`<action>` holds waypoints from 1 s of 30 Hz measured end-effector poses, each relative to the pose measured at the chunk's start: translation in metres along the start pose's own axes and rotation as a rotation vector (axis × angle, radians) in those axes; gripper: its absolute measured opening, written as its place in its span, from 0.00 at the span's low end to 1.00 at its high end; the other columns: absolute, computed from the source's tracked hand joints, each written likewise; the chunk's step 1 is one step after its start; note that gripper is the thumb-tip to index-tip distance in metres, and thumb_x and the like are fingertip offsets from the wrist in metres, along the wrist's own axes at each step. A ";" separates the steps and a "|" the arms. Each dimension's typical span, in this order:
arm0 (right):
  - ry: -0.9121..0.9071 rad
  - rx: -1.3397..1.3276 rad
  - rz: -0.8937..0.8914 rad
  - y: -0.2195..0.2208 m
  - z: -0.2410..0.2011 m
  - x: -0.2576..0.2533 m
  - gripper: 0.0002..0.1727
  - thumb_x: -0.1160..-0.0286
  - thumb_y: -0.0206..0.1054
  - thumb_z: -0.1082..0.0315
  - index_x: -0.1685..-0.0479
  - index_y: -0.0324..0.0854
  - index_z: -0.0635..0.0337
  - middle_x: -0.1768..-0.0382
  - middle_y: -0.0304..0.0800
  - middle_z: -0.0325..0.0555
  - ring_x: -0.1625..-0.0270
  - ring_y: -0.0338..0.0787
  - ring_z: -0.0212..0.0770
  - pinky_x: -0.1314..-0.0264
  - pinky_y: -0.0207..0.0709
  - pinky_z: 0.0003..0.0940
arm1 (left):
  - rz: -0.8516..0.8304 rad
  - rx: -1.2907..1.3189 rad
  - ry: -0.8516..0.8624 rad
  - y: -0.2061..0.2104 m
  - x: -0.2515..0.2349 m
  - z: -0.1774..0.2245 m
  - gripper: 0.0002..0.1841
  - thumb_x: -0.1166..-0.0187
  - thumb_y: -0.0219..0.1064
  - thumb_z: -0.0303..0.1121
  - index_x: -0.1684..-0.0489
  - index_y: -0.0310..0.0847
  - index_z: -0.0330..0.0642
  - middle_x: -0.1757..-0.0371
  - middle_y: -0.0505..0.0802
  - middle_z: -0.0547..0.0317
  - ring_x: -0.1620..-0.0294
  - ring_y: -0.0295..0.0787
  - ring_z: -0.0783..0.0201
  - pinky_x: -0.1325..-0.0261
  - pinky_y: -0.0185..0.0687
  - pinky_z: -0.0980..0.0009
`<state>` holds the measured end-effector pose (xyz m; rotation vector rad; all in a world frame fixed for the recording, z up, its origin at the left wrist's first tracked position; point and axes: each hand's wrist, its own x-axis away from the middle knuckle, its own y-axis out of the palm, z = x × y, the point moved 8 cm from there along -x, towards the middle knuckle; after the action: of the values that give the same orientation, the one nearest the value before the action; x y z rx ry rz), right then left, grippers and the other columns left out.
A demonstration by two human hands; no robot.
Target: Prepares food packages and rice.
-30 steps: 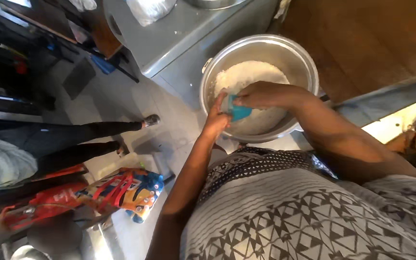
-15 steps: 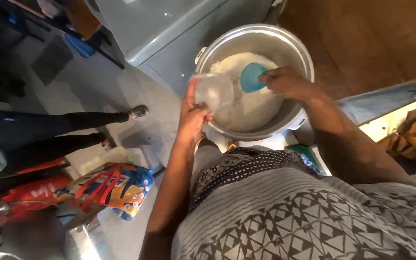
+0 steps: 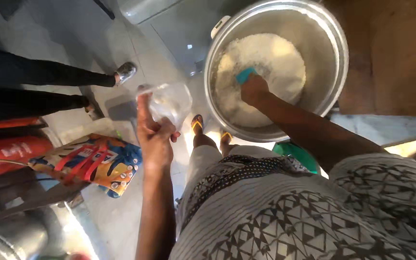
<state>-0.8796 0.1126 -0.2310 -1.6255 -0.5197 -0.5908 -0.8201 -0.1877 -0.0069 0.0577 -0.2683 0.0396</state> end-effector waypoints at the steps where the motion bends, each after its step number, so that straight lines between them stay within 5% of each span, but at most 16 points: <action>1: -0.014 0.030 -0.027 0.001 -0.004 0.002 0.17 0.22 0.64 0.68 0.45 0.85 0.75 0.28 0.74 0.76 0.26 0.78 0.73 0.35 0.78 0.69 | 0.038 -0.015 -0.041 -0.006 -0.001 -0.015 0.45 0.31 0.56 0.13 0.09 0.53 0.61 0.56 0.87 0.59 0.82 0.78 0.72 0.84 0.76 0.79; 6: -0.062 0.075 -0.052 0.013 -0.015 0.016 0.19 0.19 0.63 0.65 0.46 0.86 0.75 0.30 0.76 0.77 0.29 0.79 0.74 0.38 0.80 0.69 | 0.145 -0.110 -0.263 -0.024 0.002 -0.086 0.45 0.32 0.56 0.12 0.09 0.53 0.61 0.67 0.83 0.59 0.85 0.73 0.72 0.85 0.72 0.77; 11: -0.115 0.079 -0.062 0.019 -0.025 0.023 0.16 0.20 0.63 0.66 0.52 0.87 0.74 0.33 0.78 0.75 0.32 0.82 0.73 0.41 0.81 0.67 | 0.070 -0.162 -0.416 -0.014 0.016 -0.144 0.47 0.30 0.57 0.13 0.09 0.52 0.67 0.64 0.83 0.54 0.87 0.69 0.69 0.86 0.70 0.74; 15: -0.131 0.081 -0.084 0.024 -0.034 0.026 0.17 0.19 0.63 0.64 0.54 0.88 0.72 0.35 0.81 0.72 0.30 0.81 0.71 0.40 0.81 0.66 | -0.032 -0.229 -0.530 0.011 0.021 -0.186 0.47 0.31 0.61 0.16 0.07 0.50 0.63 0.41 0.84 0.44 0.79 0.76 0.63 0.80 0.75 0.66; 18: -0.124 0.079 -0.098 0.026 -0.041 0.028 0.18 0.17 0.60 0.64 0.53 0.87 0.74 0.35 0.80 0.73 0.31 0.82 0.70 0.39 0.81 0.66 | -0.120 -0.243 -0.553 0.026 0.022 -0.202 0.46 0.31 0.62 0.16 0.07 0.52 0.61 0.18 0.73 0.44 0.67 0.83 0.56 0.72 0.81 0.60; 21: -0.151 0.086 -0.097 0.037 -0.046 0.032 0.17 0.19 0.62 0.63 0.54 0.88 0.72 0.37 0.81 0.72 0.34 0.84 0.70 0.43 0.82 0.66 | -0.157 -0.252 -0.611 0.039 0.029 -0.212 0.44 0.27 0.62 0.18 0.08 0.53 0.65 0.29 0.80 0.39 0.73 0.81 0.55 0.74 0.81 0.59; 25: -0.225 0.100 -0.131 0.052 -0.058 0.033 0.16 0.19 0.61 0.62 0.56 0.89 0.67 0.42 0.86 0.68 0.36 0.85 0.68 0.47 0.82 0.66 | -0.231 -0.342 -0.637 0.047 0.043 -0.213 0.45 0.27 0.65 0.21 0.09 0.53 0.70 0.25 0.80 0.42 0.60 0.88 0.47 0.67 0.85 0.52; 28: -0.207 -0.004 -0.184 0.047 -0.055 0.025 0.19 0.17 0.60 0.58 0.54 0.91 0.62 0.39 0.87 0.66 0.36 0.86 0.69 0.42 0.79 0.72 | -0.299 -0.345 -0.511 0.052 0.039 -0.221 0.44 0.27 0.65 0.22 0.08 0.54 0.63 0.14 0.70 0.48 0.47 0.88 0.47 0.62 0.88 0.49; 30: -0.236 -0.111 -0.178 0.045 -0.048 0.019 0.22 0.12 0.56 0.56 0.52 0.92 0.62 0.42 0.90 0.65 0.35 0.87 0.68 0.37 0.76 0.73 | -0.326 -0.379 -0.442 0.056 0.032 -0.217 0.43 0.28 0.66 0.21 0.08 0.56 0.56 0.10 0.65 0.48 0.31 0.83 0.47 0.46 0.87 0.46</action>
<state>-0.8399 0.0588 -0.2479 -1.7774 -0.8245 -0.5696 -0.7351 -0.1168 -0.2042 -0.2703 -0.7006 -0.3515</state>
